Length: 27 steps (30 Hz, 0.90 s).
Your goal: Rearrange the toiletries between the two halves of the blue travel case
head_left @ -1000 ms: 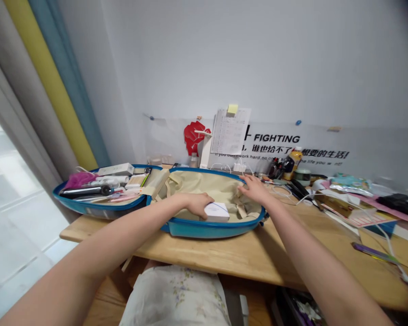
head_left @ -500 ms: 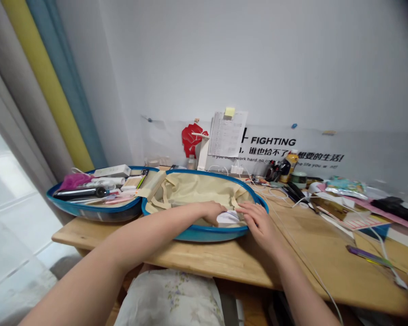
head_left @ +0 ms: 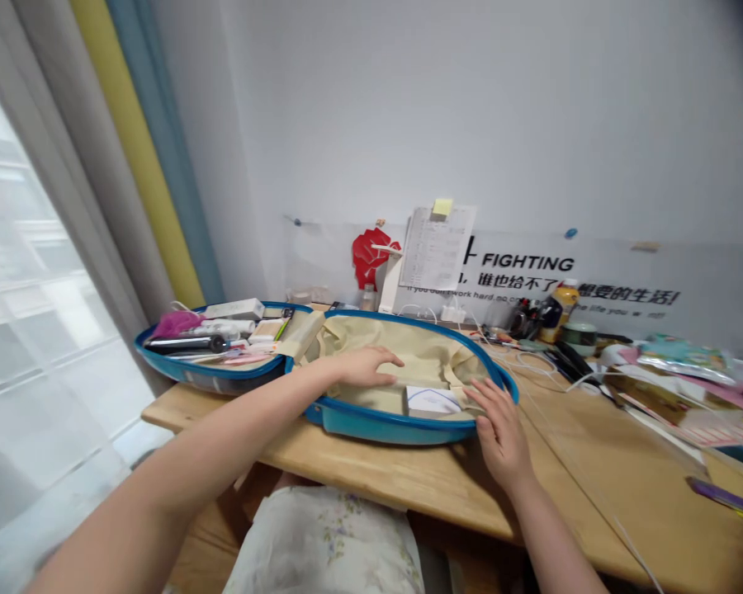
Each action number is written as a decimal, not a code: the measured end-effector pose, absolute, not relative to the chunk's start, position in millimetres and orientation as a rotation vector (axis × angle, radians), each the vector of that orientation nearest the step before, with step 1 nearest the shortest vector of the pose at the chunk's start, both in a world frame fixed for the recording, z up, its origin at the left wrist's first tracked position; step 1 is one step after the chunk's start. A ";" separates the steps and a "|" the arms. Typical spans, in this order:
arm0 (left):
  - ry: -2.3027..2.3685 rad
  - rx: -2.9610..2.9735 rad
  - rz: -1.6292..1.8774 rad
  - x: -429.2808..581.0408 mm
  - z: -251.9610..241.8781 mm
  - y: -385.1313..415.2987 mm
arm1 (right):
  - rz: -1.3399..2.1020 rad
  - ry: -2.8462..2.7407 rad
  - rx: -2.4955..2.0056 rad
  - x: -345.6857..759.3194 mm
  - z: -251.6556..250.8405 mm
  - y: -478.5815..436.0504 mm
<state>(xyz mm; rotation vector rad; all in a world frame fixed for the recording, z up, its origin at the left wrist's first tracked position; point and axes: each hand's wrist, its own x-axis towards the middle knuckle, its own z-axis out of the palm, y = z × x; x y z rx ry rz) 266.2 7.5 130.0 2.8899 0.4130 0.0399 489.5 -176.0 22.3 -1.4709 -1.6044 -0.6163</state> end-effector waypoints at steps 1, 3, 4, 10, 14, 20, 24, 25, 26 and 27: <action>0.431 2.878 0.118 250.1 132.3 13.0 | -0.622 -1.600 -1.466 490.4 20.9 -175.7; 0.520 2.857 0.260 215.2 136.2 27.4 | -0.636 -1.593 -1.448 491.7 18.7 -175.0; 0.621 2.852 0.313 196.6 138.2 36.5 | -0.642 -1.593 -1.441 492.1 18.0 -174.8; 1.504 2.717 0.432 80.1 155.7 105.1 | -0.678 -1.596 -1.425 493.2 18.2 -174.6; 1.792 2.576 0.257 19.3 159.9 127.9 | -0.710 -1.617 -1.415 493.8 18.4 -174.5; 1.883 2.541 -0.005 -13.6 144.7 127.6 | -0.733 -1.625 -1.403 494.5 19.0 -174.7; 1.907 2.620 -0.012 -13.9 139.8 127.2 | -0.714 -1.620 -1.421 494.7 18.6 -175.2; 1.897 2.640 -0.014 -14.0 139.7 127.0 | -0.706 -1.616 -1.429 494.4 18.4 -175.3; 1.887 2.658 -0.013 -14.5 140.0 126.7 | -0.701 -1.611 -1.434 493.8 18.4 -175.4; 1.884 2.671 -0.006 -15.4 140.6 126.1 | -0.698 -1.608 -1.434 493.1 18.5 -175.5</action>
